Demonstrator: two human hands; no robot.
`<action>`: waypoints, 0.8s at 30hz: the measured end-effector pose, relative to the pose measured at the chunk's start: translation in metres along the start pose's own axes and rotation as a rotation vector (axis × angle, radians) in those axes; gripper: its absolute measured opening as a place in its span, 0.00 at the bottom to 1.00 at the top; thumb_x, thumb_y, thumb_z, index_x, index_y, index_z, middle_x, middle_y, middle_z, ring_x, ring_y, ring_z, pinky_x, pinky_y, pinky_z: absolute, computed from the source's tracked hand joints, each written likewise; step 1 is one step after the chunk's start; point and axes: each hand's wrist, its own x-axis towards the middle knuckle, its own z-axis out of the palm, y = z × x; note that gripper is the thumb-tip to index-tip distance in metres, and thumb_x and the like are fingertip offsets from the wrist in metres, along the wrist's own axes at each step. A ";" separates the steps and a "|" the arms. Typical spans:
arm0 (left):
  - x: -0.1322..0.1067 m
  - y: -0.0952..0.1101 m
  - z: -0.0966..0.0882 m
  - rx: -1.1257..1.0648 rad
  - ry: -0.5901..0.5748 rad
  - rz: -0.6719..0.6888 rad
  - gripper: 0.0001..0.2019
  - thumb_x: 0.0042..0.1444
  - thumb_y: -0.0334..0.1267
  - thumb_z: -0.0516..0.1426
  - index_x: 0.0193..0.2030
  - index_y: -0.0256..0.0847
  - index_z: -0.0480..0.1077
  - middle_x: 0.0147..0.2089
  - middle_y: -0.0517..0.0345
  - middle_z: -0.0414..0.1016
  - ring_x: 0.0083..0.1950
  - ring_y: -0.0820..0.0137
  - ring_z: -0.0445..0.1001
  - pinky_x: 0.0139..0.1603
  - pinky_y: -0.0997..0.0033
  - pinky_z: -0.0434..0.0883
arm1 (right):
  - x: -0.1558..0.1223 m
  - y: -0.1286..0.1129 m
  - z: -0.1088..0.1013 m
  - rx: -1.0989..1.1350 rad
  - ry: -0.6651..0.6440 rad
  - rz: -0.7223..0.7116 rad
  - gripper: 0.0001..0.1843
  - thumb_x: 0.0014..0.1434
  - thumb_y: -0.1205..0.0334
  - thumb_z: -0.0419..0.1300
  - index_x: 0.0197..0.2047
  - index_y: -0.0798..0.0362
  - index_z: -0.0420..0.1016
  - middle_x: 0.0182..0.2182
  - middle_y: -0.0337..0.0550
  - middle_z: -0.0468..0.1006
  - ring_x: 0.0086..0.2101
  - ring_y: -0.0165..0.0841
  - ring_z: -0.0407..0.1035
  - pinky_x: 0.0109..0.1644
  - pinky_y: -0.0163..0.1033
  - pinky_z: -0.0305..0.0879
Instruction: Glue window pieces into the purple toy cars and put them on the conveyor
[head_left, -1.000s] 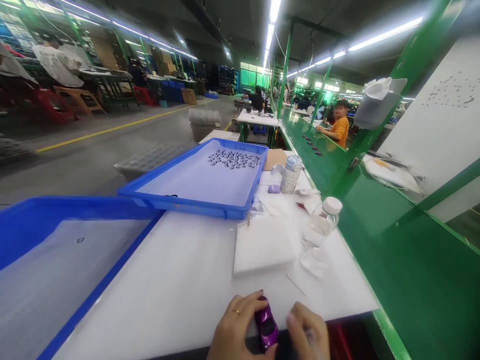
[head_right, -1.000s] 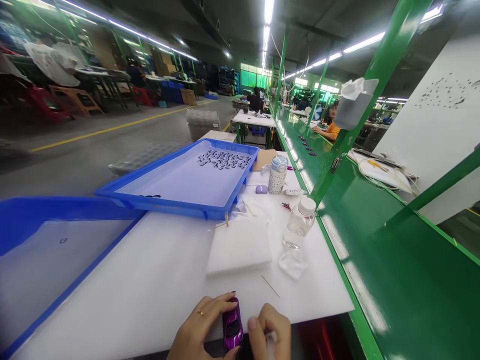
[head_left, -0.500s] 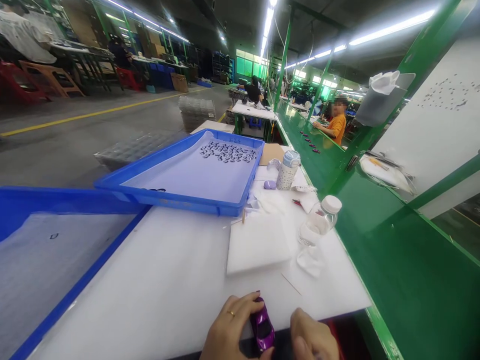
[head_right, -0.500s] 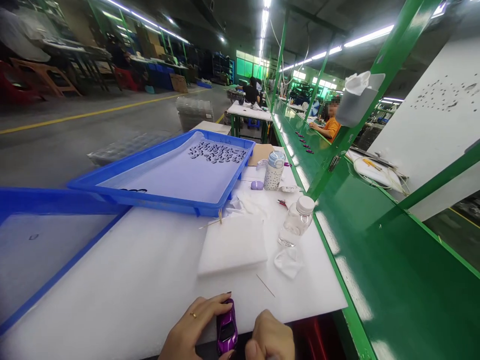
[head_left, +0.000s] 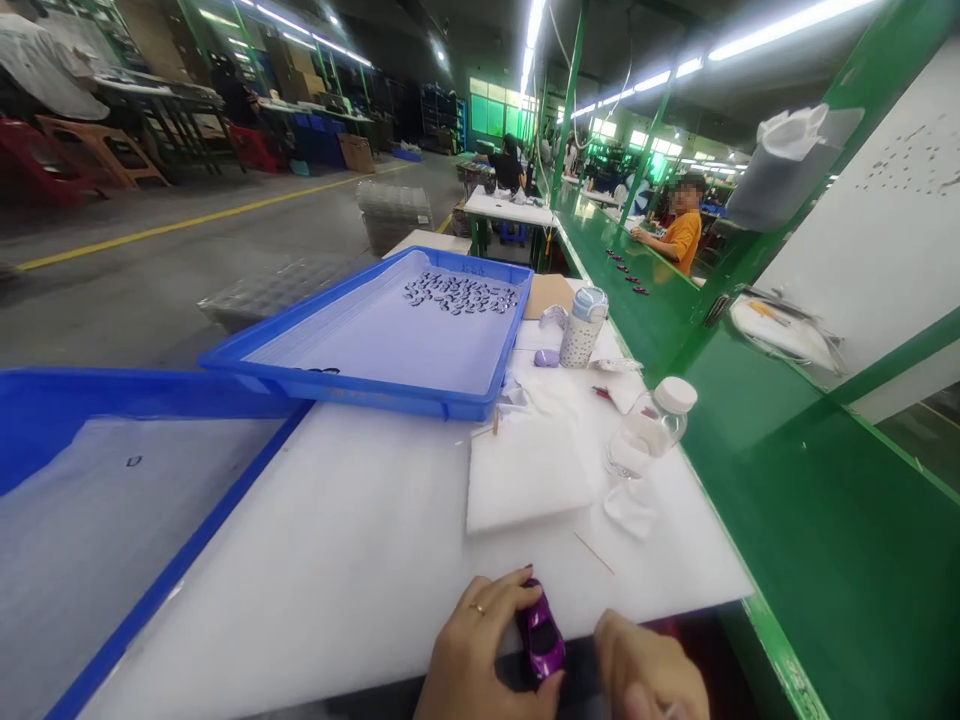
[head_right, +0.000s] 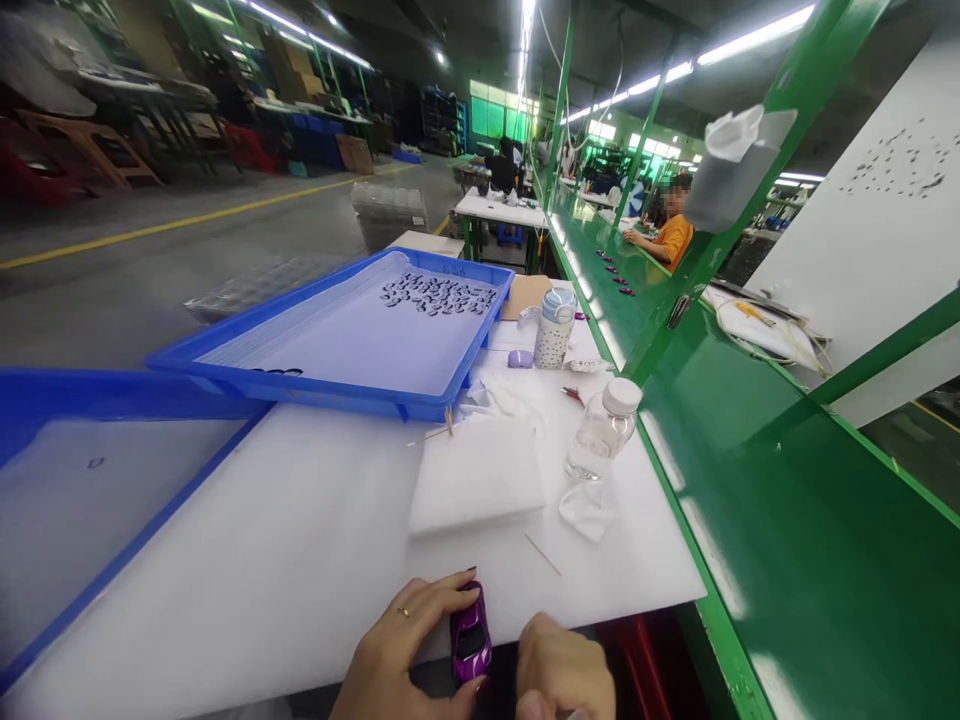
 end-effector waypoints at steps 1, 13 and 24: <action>0.000 0.003 0.000 -0.014 0.010 -0.028 0.23 0.34 0.31 0.61 0.43 0.42 0.73 0.45 0.53 0.81 0.41 0.58 0.80 0.39 0.61 0.82 | 0.001 -0.002 -0.002 -0.042 0.034 0.048 0.21 0.68 0.60 0.50 0.23 0.54 0.53 0.18 0.34 0.54 0.20 0.24 0.51 0.24 0.34 0.47; 0.002 0.013 -0.008 -0.181 -0.104 -0.246 0.23 0.37 0.30 0.63 0.45 0.39 0.75 0.47 0.51 0.80 0.47 0.57 0.78 0.48 0.53 0.78 | 0.070 -0.027 0.002 0.935 -0.031 0.605 0.39 0.54 0.24 0.50 0.16 0.52 0.48 0.12 0.33 0.42 0.18 0.27 0.45 0.26 0.39 0.48; 0.006 0.012 -0.012 -0.200 -0.121 -0.223 0.22 0.39 0.33 0.65 0.46 0.39 0.75 0.47 0.51 0.80 0.46 0.57 0.78 0.46 0.55 0.78 | 0.060 -0.012 0.012 1.056 -0.007 0.681 0.38 0.52 0.25 0.46 0.14 0.52 0.46 0.10 0.34 0.39 0.16 0.25 0.41 0.23 0.38 0.43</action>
